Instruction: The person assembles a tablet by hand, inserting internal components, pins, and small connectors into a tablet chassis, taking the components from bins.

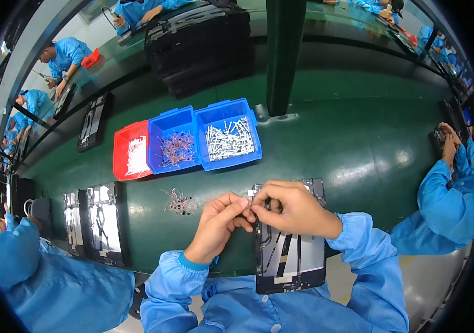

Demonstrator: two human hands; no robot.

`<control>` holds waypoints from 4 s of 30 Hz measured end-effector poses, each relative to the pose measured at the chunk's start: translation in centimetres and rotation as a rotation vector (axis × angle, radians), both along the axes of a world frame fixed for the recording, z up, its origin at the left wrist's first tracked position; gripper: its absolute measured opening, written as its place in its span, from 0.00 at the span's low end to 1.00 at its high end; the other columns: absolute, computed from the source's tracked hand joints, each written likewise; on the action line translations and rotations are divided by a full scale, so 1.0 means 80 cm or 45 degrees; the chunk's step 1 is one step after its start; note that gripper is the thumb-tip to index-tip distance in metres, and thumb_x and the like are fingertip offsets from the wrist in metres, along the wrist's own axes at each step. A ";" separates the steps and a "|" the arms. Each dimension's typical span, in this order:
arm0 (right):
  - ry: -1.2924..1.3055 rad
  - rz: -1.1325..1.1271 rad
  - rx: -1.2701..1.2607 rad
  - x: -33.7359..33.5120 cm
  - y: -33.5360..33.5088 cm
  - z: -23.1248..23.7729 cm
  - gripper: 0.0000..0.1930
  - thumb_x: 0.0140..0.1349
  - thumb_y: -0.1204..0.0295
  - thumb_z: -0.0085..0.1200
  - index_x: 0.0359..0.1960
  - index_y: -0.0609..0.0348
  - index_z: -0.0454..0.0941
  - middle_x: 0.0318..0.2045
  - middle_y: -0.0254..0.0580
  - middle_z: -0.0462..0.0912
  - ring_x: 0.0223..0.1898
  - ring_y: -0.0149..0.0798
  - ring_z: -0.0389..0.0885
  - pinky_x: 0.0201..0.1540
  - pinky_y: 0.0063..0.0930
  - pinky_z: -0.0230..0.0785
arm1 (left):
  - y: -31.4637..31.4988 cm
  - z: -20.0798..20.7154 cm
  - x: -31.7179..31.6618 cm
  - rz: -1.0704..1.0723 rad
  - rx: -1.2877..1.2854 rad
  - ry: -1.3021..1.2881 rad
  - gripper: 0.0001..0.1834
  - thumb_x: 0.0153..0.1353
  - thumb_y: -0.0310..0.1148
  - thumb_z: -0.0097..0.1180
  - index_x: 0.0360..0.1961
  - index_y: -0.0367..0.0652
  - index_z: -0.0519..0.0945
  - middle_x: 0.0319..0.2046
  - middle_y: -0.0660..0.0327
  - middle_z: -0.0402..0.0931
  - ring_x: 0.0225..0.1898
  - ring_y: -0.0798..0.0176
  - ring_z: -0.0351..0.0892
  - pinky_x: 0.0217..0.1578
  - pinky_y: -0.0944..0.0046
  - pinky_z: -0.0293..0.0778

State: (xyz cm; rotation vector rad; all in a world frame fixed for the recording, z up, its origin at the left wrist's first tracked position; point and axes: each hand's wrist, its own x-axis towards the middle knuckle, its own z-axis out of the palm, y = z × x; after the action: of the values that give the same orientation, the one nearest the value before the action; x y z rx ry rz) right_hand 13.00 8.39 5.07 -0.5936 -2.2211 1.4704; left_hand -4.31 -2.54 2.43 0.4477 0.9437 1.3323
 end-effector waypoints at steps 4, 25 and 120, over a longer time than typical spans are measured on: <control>0.197 0.041 0.678 0.003 -0.001 -0.002 0.04 0.56 0.75 0.62 0.32 0.58 0.80 0.30 0.35 0.79 0.23 0.35 0.78 0.24 0.28 0.72 | -0.008 0.004 0.000 -0.011 -0.105 -0.234 0.09 0.71 0.35 0.52 0.38 0.39 0.77 0.28 0.63 0.76 0.28 0.67 0.77 0.25 0.67 0.73; 0.385 -0.512 -0.642 0.109 -0.017 -0.015 0.02 0.64 0.82 0.56 0.36 0.67 0.76 0.30 0.37 0.83 0.31 0.21 0.79 0.30 0.14 0.69 | -0.040 0.028 -0.117 0.183 -0.245 1.763 0.25 0.64 0.31 0.60 0.61 0.35 0.72 0.42 0.55 0.81 0.31 0.63 0.82 0.28 0.63 0.76; 0.709 -0.191 -0.613 0.048 0.001 0.122 0.01 0.60 0.82 0.53 0.32 0.67 0.75 0.33 0.37 0.79 0.37 0.27 0.79 0.43 0.23 0.74 | 0.065 0.014 0.079 0.605 1.128 1.965 0.21 0.48 0.25 0.66 0.46 0.36 0.82 0.47 0.45 0.81 0.38 0.50 0.87 0.28 0.61 0.81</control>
State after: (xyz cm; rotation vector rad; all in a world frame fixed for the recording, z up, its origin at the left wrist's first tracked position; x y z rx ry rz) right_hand 16.81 8.48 14.86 -0.4084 -1.3839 1.8270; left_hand 1.99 2.70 3.56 2.2466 1.6819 1.7178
